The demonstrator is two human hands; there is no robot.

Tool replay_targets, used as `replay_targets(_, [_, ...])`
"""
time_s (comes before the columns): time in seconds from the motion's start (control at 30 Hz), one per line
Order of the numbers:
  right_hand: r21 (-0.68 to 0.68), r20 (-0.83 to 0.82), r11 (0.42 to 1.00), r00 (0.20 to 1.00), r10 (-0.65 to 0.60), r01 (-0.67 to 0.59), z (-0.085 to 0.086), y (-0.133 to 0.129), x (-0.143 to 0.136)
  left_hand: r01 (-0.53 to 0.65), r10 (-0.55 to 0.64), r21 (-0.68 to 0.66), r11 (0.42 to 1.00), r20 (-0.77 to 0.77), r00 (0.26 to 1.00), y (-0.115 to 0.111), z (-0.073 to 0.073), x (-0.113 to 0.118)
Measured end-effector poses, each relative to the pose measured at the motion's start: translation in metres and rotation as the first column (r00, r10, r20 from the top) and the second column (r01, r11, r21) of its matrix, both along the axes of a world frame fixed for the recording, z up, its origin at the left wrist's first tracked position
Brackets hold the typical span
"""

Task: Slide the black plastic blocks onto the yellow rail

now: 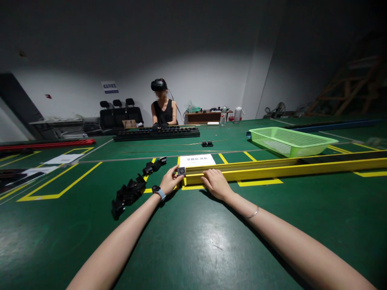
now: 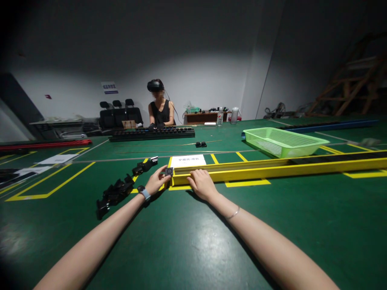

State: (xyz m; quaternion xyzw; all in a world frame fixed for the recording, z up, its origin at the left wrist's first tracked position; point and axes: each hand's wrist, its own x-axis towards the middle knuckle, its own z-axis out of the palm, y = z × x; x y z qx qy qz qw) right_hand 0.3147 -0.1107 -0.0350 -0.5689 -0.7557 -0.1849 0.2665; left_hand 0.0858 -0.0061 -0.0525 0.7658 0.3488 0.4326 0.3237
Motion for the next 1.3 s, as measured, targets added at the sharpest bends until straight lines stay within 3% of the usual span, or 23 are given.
replay_targets(0.6, [0.001, -0.005, 1.000, 1.000, 0.003, -0.003, -0.0013, 0.0008, 0.0004, 0.042, -0.042, -0.048, 0.998, -0.002, 0.999, -0.0009, 0.0010, 0.0003])
replay_targets(1.3, [0.009, 0.009, 1.000, 1.000, 0.001, -0.001, -0.0017, 0.0011, 0.0009, 0.008, -0.006, -0.053, 0.999, 0.022, 1.000, -0.0049, 0.0050, 0.0011])
